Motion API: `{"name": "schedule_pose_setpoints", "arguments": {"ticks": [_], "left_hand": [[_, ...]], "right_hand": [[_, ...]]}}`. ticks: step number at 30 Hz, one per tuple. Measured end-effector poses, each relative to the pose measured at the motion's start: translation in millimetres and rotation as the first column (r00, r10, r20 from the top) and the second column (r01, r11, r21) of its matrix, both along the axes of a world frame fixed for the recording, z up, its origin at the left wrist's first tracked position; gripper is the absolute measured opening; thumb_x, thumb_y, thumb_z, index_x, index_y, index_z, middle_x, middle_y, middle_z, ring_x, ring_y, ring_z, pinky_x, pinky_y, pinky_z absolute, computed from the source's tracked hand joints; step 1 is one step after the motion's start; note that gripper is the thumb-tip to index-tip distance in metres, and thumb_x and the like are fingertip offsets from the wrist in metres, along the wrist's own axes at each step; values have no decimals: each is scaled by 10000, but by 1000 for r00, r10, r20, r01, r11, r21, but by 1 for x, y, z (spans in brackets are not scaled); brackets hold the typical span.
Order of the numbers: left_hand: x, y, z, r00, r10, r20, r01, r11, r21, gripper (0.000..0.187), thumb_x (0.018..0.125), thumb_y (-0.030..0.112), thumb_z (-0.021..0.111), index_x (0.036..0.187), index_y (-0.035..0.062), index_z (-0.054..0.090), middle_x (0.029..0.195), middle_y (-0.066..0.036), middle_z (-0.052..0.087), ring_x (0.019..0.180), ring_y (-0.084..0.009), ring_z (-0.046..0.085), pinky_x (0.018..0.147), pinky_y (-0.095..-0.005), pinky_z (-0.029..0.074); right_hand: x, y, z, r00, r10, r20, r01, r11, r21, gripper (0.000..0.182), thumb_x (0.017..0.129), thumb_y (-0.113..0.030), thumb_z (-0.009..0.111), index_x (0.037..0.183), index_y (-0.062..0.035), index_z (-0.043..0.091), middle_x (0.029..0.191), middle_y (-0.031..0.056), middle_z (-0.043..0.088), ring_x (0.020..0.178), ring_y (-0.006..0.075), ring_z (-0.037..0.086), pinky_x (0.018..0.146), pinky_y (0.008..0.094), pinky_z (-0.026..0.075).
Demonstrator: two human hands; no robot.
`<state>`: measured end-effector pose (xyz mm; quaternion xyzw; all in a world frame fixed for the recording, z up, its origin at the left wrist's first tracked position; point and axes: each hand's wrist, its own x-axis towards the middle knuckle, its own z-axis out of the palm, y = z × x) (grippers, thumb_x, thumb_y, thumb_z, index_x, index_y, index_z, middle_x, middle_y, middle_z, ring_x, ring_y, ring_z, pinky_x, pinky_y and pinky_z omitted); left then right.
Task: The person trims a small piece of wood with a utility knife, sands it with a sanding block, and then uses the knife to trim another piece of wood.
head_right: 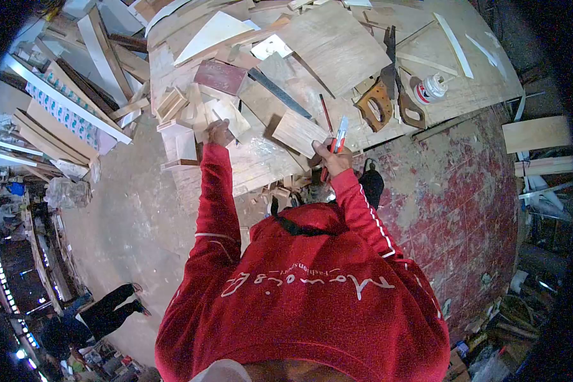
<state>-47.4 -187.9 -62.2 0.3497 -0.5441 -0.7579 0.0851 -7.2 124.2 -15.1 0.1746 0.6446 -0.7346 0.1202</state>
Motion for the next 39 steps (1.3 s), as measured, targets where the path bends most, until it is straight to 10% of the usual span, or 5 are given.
{"name": "schedule_pose_setpoints", "arguments": {"ticks": [13,16,32,38,39], "left_hand": [[89,101,10,934,149,-325,28,876,482,364,838,45,500,1153,-69,357,1137,-192,476,1018,-325,523,891,-401,463],[92,116,-7,923,320,-214,-177,847,502,357,751,-59,576,1075,26,451,1004,-188,540,846,-333,592,725,-431,544],[110,118,-26,919,317,-233,-134,810,571,268,863,142,402,1094,12,443,1032,-210,523,919,-362,558,813,-467,485],[131,93,-35,923,39,-384,154,875,459,264,898,161,394,1102,1,344,1056,-202,510,924,-360,563,784,-425,495],[135,88,-15,978,-94,-184,153,928,341,327,822,142,524,1078,-10,389,1042,-184,518,860,-309,562,764,-403,491]], "right_hand": [[-10,-26,31,966,27,-259,26,980,198,202,701,-166,712,728,5,608,634,0,560,553,74,476,521,232,397],[-14,-41,31,932,118,-342,-63,984,166,218,698,-162,708,768,21,613,669,14,580,609,86,501,569,230,415],[-14,-78,21,810,481,-336,-228,786,575,277,716,-238,664,914,-47,637,749,147,630,671,246,608,634,315,472],[-11,-76,16,759,544,-359,-169,696,697,289,714,-242,663,941,-69,625,827,154,630,750,314,606,677,351,478],[-10,-76,14,743,557,-370,-156,682,714,291,714,-242,662,946,-70,622,846,155,629,773,317,605,689,356,477]]}}
